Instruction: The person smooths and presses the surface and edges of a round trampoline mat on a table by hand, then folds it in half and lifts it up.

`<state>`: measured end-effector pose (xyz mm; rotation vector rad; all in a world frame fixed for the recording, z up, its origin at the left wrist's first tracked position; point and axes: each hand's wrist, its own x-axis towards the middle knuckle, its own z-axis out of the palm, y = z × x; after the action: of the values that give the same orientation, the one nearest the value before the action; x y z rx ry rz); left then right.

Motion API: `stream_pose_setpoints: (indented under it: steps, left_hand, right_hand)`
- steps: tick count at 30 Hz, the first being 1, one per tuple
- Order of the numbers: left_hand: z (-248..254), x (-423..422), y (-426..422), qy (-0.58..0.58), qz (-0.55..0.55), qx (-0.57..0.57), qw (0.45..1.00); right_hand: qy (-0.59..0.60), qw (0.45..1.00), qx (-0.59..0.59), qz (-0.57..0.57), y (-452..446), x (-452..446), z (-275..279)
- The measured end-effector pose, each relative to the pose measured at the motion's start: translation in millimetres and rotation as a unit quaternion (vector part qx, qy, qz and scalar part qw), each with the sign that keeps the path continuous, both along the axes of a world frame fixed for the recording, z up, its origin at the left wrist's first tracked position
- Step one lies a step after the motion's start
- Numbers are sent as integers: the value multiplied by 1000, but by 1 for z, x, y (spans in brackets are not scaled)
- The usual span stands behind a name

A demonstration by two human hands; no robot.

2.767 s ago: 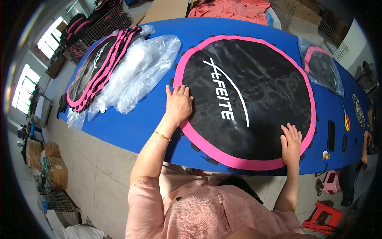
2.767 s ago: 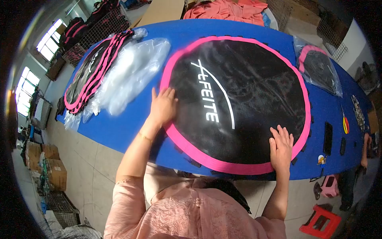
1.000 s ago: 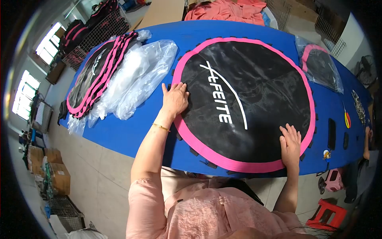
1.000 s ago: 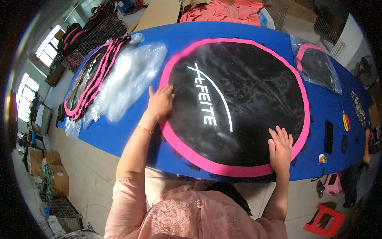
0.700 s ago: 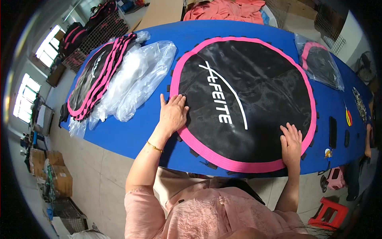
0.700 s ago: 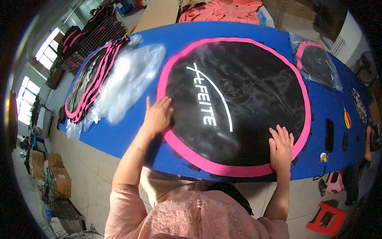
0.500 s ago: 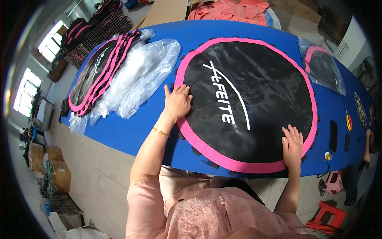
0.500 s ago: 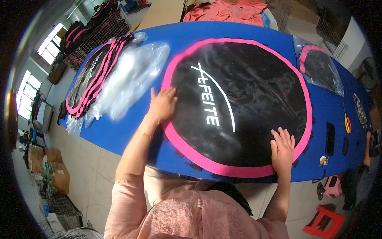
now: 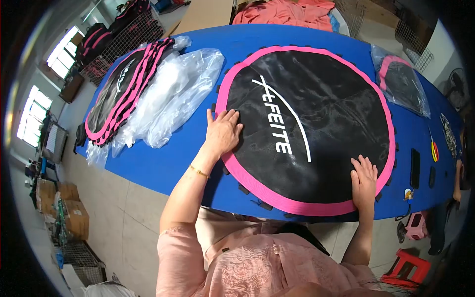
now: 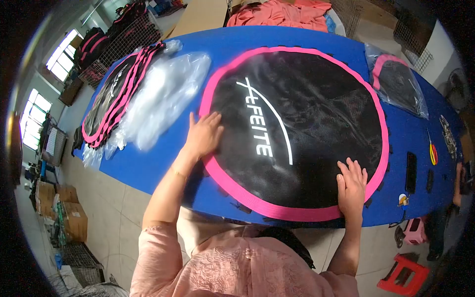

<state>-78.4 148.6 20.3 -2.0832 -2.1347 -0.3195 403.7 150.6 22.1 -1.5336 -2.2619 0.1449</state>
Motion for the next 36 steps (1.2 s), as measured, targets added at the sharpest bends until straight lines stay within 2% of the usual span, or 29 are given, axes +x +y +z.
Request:
stream_pose_setpoints:
  steps: [5, 15, 23, 28, 36]
  left_hand:
    - [-8, -3, 47, -6, 11, -13, 1000]
    - [-2, 15, -10, 5, -17, 14, 1000]
    - [-11, -5, 45, -16, 20, 14, 1000]
    - [-5, 19, 34, -17, -3, -15, 1000]
    - [-12, 13, 42, -1, 3, 19, 1000]
  right_hand:
    - [2, 1000, 6, 0, 0, 1, -2]
    - [1, 1000, -1, -5, -2, -2, 3]
    - [-2, 1000, 0, -2, -2, -1, 3]
    - [0, 1000, -2, -5, -2, -1, 4]
    - [-10, 1000, -4, -7, 0, 0, 0]
